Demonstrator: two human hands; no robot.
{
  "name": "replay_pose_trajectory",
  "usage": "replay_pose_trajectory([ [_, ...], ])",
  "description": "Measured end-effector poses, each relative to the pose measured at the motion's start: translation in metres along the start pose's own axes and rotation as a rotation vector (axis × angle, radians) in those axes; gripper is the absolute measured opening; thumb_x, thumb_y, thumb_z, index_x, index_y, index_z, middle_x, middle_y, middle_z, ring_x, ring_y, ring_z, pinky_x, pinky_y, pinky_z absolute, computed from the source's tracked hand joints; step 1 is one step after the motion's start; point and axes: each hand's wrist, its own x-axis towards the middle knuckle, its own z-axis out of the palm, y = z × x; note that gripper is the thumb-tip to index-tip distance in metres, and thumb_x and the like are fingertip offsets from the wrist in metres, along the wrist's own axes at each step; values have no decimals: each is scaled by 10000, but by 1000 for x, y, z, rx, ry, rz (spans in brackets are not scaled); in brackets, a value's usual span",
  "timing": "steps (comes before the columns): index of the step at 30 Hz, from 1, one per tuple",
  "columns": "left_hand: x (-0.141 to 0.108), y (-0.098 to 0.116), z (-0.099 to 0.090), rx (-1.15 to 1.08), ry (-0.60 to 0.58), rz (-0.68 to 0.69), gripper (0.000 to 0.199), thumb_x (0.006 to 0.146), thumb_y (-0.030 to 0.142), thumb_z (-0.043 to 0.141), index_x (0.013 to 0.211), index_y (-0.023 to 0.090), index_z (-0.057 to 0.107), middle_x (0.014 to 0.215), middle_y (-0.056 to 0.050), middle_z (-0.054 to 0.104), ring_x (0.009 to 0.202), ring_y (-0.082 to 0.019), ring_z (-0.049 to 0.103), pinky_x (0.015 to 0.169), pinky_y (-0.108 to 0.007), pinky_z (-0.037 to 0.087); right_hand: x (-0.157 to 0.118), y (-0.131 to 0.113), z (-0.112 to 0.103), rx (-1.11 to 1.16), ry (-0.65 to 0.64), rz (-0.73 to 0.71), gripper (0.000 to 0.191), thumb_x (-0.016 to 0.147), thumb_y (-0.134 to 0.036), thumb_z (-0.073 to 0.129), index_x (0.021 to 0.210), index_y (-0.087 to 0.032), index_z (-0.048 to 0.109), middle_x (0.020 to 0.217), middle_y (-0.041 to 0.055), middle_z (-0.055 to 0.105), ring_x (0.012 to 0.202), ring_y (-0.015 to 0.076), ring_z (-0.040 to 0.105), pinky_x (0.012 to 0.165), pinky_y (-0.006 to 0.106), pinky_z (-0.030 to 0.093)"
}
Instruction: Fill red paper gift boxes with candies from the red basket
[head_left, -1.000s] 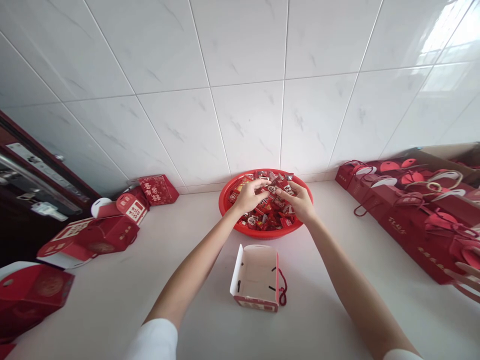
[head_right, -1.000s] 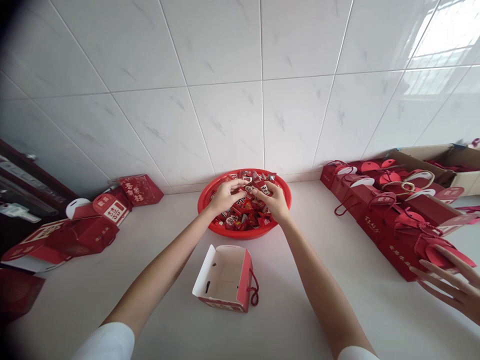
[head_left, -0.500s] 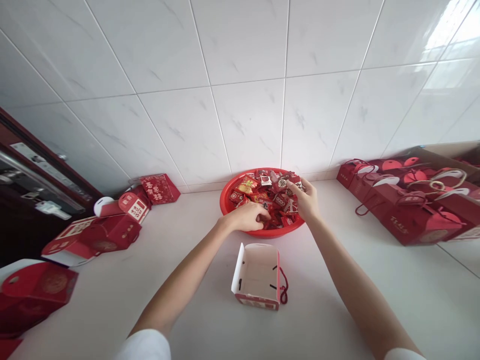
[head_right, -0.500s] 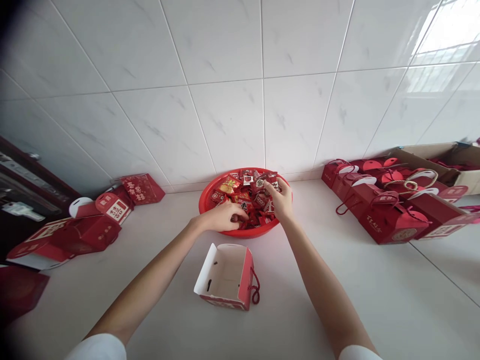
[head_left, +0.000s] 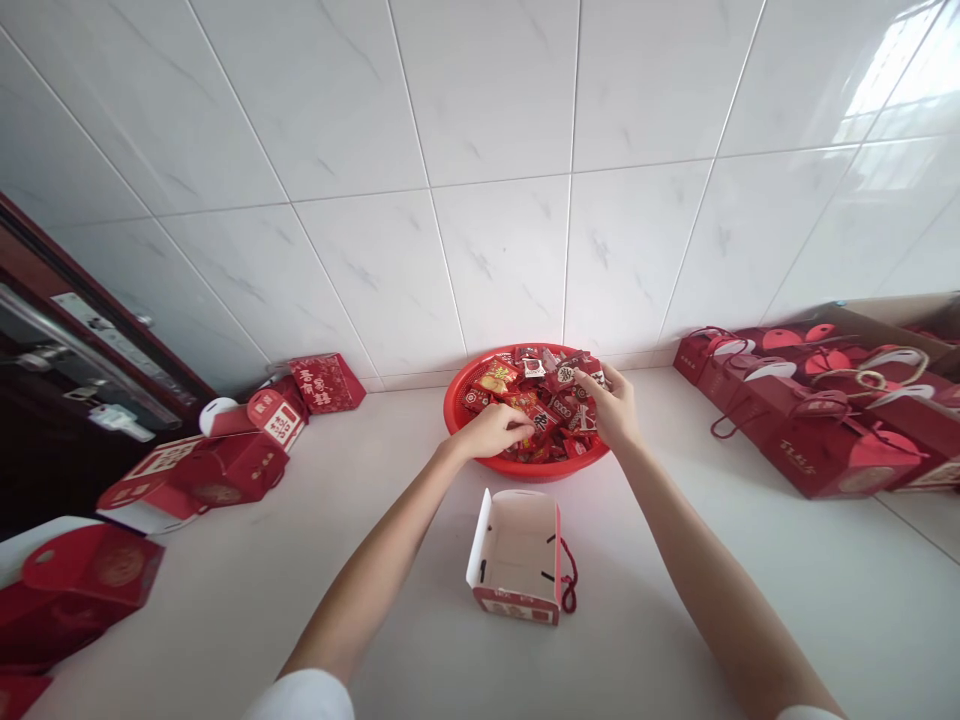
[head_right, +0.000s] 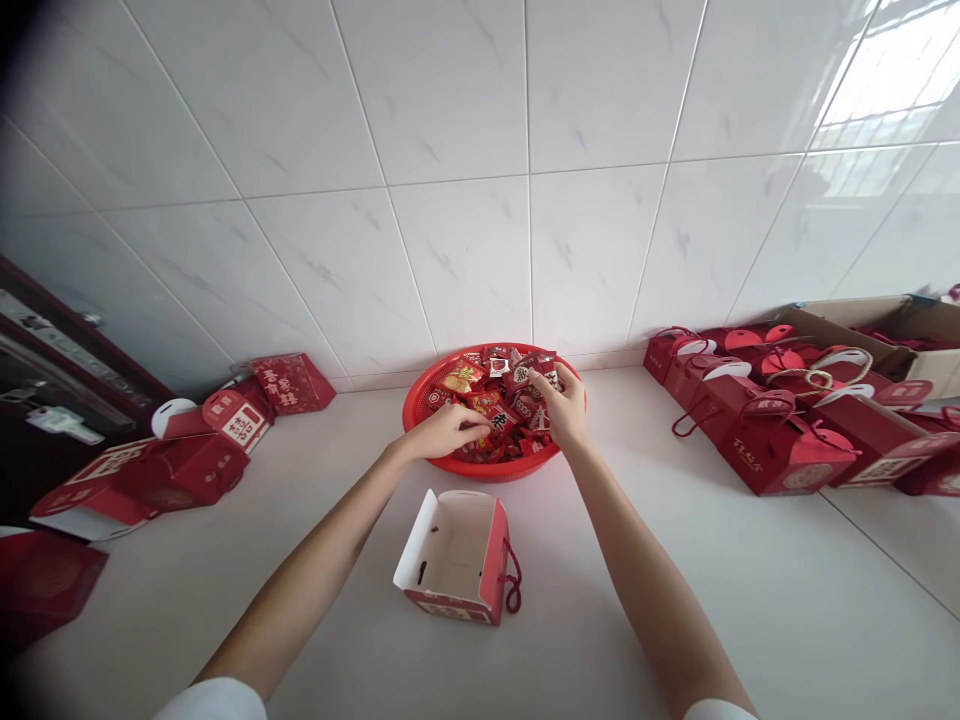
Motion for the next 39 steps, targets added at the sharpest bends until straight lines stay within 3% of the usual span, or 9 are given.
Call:
replay_pose_trajectory([
  [3, -11, -2, -1, -320, 185, -50, 273, 786, 393, 743, 967, 198, 802, 962, -82, 796, 748, -198, 714, 743, -317, 569, 1, 0, -1, 12, -23, 11, 376, 603, -505, 860, 800, -243, 675, 737, -15, 688, 738, 218, 679, 688, 383, 627],
  [7, -33, 4, -4, -626, 216, -87, 376, 716, 421, 831, 990, 171, 772, 985, -82, 768, 786, -191, 738, 787, -332, 588, 0, -4, 0, 59, -93, 59, 380, 574, -464, 895, 808, -236, 701, 816, -4, 714, 823, 222, 688, 685, 352, 624],
  [10, -50, 13, -5, -681, 275, -56, 417, 672, 378, 872, 1015, 169, 761, 918, -68, 753, 785, -190, 729, 789, -331, 585, -6, -13, 3, 60, -183, 110, 364, 575, -433, 907, 822, -231, 731, 867, 15, 727, 866, 230, 689, 668, 330, 624],
  [14, -69, 22, -6, -665, 413, -19, 483, 624, 358, 895, 1057, 186, 764, 1046, -93, 762, 763, -189, 712, 767, -350, 592, -19, -29, 8, 23, -341, 137, 368, 633, -446, 884, 910, -238, 759, 927, 39, 755, 883, 262, 714, 670, 356, 628],
  [20, -85, 38, -5, -623, 472, 21, 424, 633, 365, 879, 1012, 200, 786, 1068, -90, 771, 888, -232, 722, 832, -369, 598, -40, -50, 12, -104, -474, 89, 299, 696, -449, 860, 884, -237, 765, 888, 32, 758, 840, 246, 716, 680, 343, 603],
  [27, -98, 53, -9, -574, 327, 29, 279, 745, 387, 807, 948, 197, 806, 970, -85, 758, 914, -260, 724, 905, -416, 565, -54, -70, 9, -297, -536, -11, 239, 743, -446, 827, 835, -236, 761, 777, 29, 723, 725, 228, 679, 635, 348, 559],
  [33, -109, 64, -14, -526, 252, -10, 280, 768, 383, 788, 976, 196, 788, 955, -80, 765, 877, -245, 720, 835, -371, 576, -56, -74, 7, -370, -614, -51, 254, 737, -459, 834, 791, -224, 753, 766, 21, 708, 724, 221, 653, 620, 338, 546],
  [36, -116, 68, -18, -437, 101, -20, 300, 785, 333, 780, 1054, 200, 765, 937, -73, 769, 897, -242, 725, 804, -338, 575, -60, -76, 8, -420, -733, -40, 245, 759, -449, 823, 784, -216, 751, 744, 10, 690, 663, 184, 621, 589, 313, 531],
  [39, -123, 71, -22, -336, 0, 6, 232, 813, 327, 758, 1009, 202, 766, 928, -62, 772, 885, -229, 729, 798, -317, 566, -67, -80, 11, -481, -909, 25, 241, 791, -441, 801, 803, -204, 755, 731, 11, 685, 635, 171, 621, 579, 302, 532],
])
